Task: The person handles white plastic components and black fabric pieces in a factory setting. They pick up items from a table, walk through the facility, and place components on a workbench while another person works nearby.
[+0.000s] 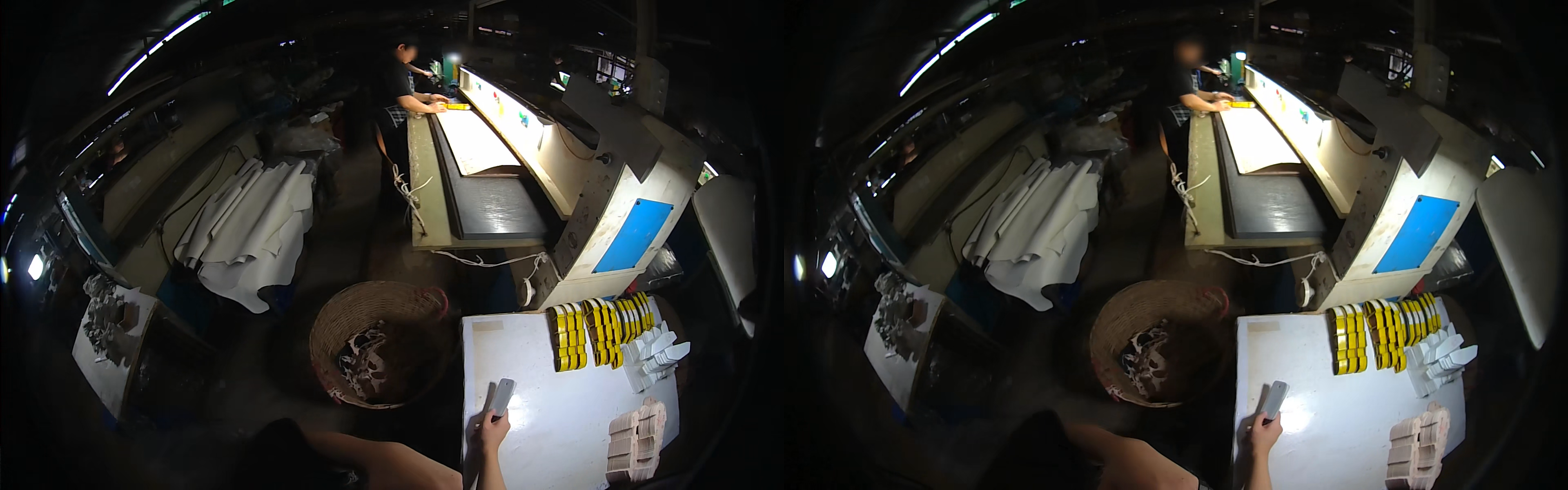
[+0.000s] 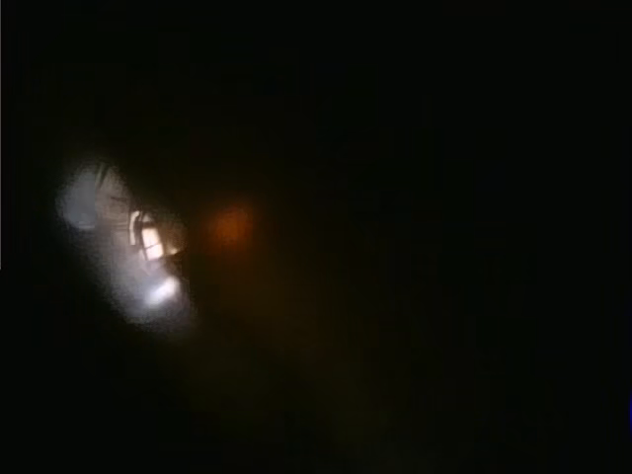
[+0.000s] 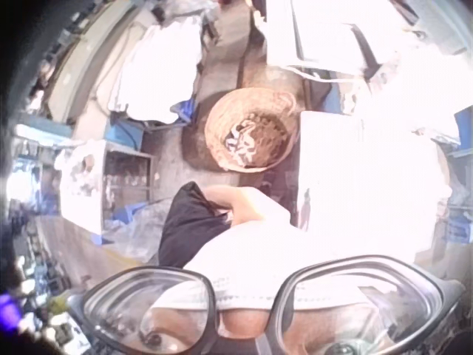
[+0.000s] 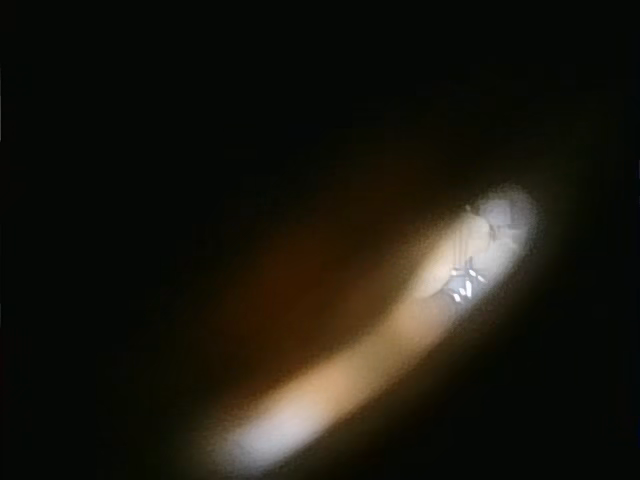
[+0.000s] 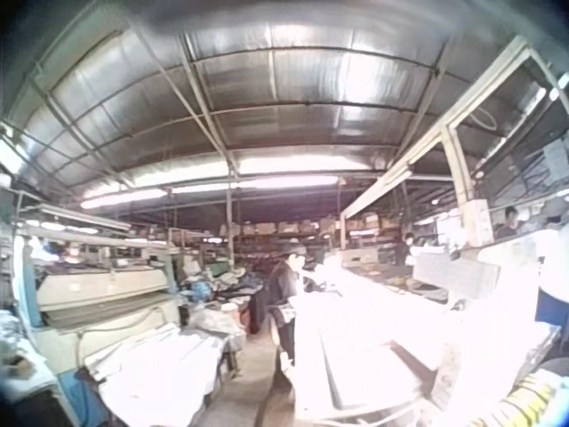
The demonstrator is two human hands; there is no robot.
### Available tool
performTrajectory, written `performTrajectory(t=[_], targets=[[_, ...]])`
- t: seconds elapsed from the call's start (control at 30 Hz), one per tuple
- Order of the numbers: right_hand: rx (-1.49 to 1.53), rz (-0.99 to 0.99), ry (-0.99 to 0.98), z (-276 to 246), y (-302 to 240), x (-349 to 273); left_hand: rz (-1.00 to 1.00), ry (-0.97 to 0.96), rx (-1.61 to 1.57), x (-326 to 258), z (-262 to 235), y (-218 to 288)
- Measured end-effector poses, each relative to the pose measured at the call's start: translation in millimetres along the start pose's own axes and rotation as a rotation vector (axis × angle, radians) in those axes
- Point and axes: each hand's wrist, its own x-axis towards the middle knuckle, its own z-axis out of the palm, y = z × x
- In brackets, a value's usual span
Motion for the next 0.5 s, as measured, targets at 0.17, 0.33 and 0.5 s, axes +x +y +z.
performTrajectory(t=[0.17,0.33,0.5], targets=[[0.055,0.206,-0.064,4.0,11.1,6.2,-0.232,0.091,0.079,-54.2,49.5,57.7],[0.019,0.208,-0.083,14.4,14.3,18.6,-0.382,0.215,0.252,-107.2,94.0,155.7],[-0.159,-0.076,-0.009,94.1,-10.1,-26.6,-0.507,0.383,0.550,-155.5,155.7,266.2]])
